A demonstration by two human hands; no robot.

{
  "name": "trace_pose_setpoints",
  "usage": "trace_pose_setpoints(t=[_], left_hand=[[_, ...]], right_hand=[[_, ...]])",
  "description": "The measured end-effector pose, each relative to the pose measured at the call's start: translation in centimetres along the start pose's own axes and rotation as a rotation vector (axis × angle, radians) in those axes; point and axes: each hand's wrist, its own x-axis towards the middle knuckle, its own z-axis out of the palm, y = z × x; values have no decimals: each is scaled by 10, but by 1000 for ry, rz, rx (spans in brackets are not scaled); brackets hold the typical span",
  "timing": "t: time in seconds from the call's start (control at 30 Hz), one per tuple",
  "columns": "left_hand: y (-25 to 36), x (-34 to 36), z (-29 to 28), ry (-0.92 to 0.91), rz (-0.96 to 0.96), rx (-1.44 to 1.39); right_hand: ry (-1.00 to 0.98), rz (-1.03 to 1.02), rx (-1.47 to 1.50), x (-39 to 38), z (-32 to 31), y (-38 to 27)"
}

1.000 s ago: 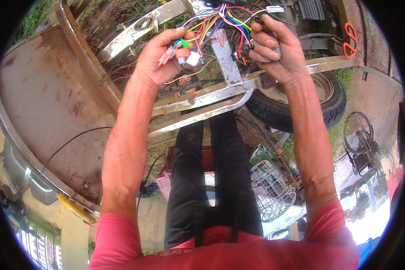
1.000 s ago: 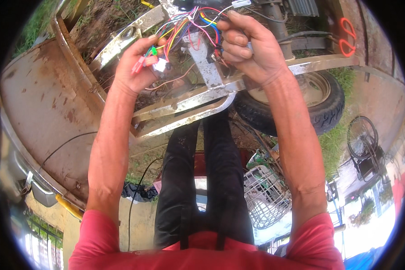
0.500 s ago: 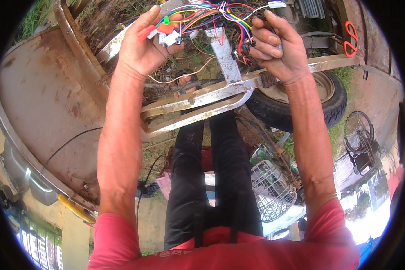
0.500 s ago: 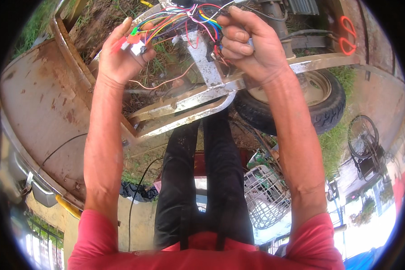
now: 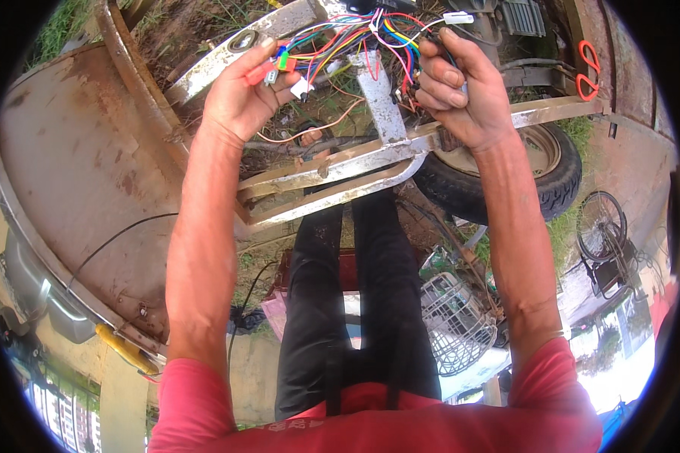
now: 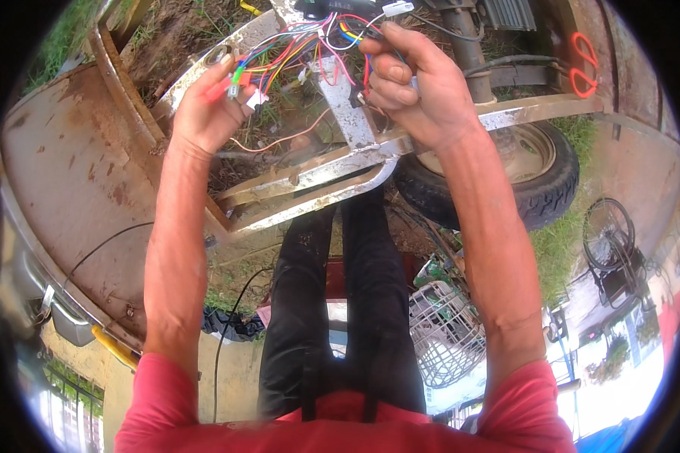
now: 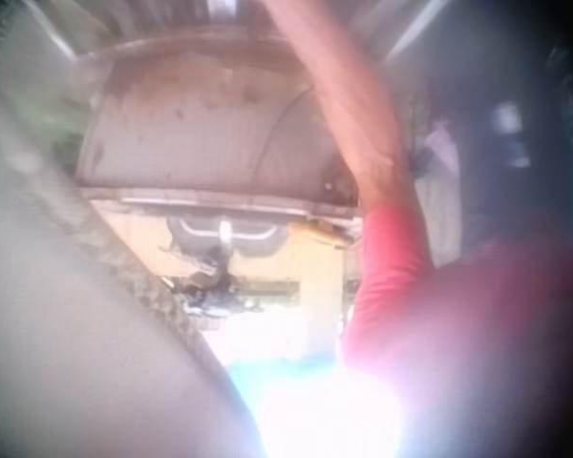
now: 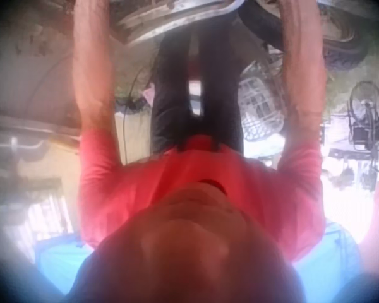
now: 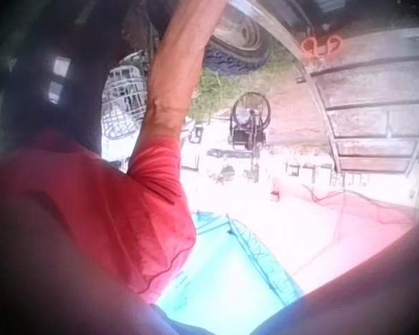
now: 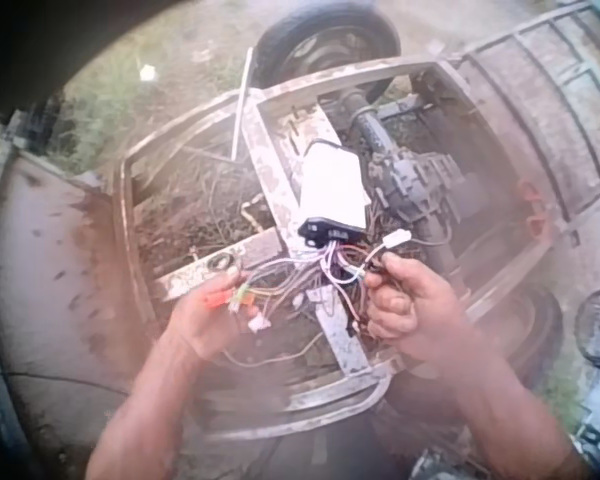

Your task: The person works on the exposed wiring harness of a three-wheeled vehicle frame, using a multimeter to test connections and manipulating various wire connectors. They repeatedly connect and disconnect plugs, strip wire ends, and organize the harness while another person stands nearby.

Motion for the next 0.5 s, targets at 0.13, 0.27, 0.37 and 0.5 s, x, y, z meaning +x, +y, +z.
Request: trace_pose_setpoints(t=[0.13,0.27,0.37,0.5], left_hand=[[-10,3,-12,-92,8,66],[-18,2,-14,-66,26,129],[-25,1,-11,67,32,265],[-32,-7,-4,253,110,544]], right_hand=[[8,-14,8,-1,-2,-1],[-16,-9,17,-2,-5,1],[42,36,-109,-4,1,7],[-22,70,-470,-8,16,18]])
